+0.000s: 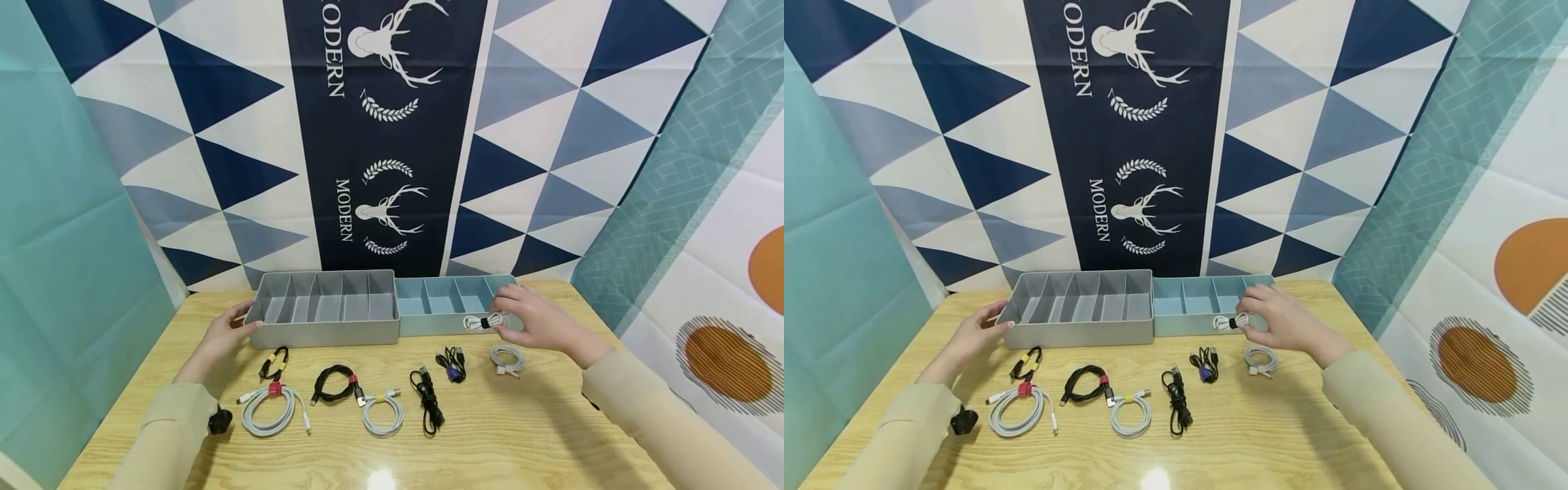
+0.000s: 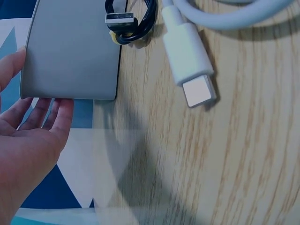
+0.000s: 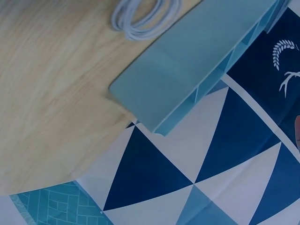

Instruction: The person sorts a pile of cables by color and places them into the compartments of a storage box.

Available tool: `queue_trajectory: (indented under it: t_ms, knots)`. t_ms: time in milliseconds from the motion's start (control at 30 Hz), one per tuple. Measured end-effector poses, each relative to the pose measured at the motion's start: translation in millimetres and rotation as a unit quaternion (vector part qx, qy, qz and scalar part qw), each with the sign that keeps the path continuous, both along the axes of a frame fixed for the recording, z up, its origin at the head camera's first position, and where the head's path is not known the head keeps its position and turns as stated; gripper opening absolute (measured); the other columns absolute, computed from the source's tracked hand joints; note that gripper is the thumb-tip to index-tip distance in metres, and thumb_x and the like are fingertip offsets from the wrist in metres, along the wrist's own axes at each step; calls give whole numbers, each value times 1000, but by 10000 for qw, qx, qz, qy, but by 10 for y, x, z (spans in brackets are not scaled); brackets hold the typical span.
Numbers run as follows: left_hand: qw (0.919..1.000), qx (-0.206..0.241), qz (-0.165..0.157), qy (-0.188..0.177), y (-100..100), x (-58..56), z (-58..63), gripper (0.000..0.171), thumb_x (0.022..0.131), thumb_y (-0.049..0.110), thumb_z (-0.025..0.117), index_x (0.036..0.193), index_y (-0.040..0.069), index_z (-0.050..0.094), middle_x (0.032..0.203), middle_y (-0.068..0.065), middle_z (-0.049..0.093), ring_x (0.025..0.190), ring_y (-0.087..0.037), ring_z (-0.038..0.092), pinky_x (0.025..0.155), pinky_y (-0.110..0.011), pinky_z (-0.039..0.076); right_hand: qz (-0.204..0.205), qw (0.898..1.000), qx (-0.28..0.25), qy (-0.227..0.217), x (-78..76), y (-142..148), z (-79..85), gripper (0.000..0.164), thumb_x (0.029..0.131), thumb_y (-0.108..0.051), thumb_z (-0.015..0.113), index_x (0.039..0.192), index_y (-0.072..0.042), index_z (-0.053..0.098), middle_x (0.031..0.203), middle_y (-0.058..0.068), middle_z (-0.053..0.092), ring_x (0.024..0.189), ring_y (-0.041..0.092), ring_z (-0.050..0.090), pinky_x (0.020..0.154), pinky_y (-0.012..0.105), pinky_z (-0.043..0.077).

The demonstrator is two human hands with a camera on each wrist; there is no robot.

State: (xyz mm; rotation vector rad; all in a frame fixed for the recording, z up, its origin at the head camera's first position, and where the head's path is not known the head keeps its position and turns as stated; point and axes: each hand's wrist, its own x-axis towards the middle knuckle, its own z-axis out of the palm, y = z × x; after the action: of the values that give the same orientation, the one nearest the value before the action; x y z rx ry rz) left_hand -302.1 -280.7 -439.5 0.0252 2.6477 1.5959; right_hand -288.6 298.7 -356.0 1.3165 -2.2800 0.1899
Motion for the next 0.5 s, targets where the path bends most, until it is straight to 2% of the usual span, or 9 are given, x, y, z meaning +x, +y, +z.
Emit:
queue_trajectory:
  t_ms: [300,500]
  knots:
    - [10000,50,43,1,1,8,-33,80,90,43,60,151,10,20,155,-20,18,136,-44,26,106,-54,32,7,9999,-139,31,-124,-54,48,18,75,-16,70,92,-15,64,90,-4,57,82,14,52,69,39,44]
    - [9999,64,74,-29,11,8,-15,79,91,40,60,152,11,19,155,-20,17,137,-43,26,107,-54,31,-57,9998,-148,104,-221,-90,87,17,76,-19,70,93,-14,65,90,-3,59,82,14,54,67,39,43]
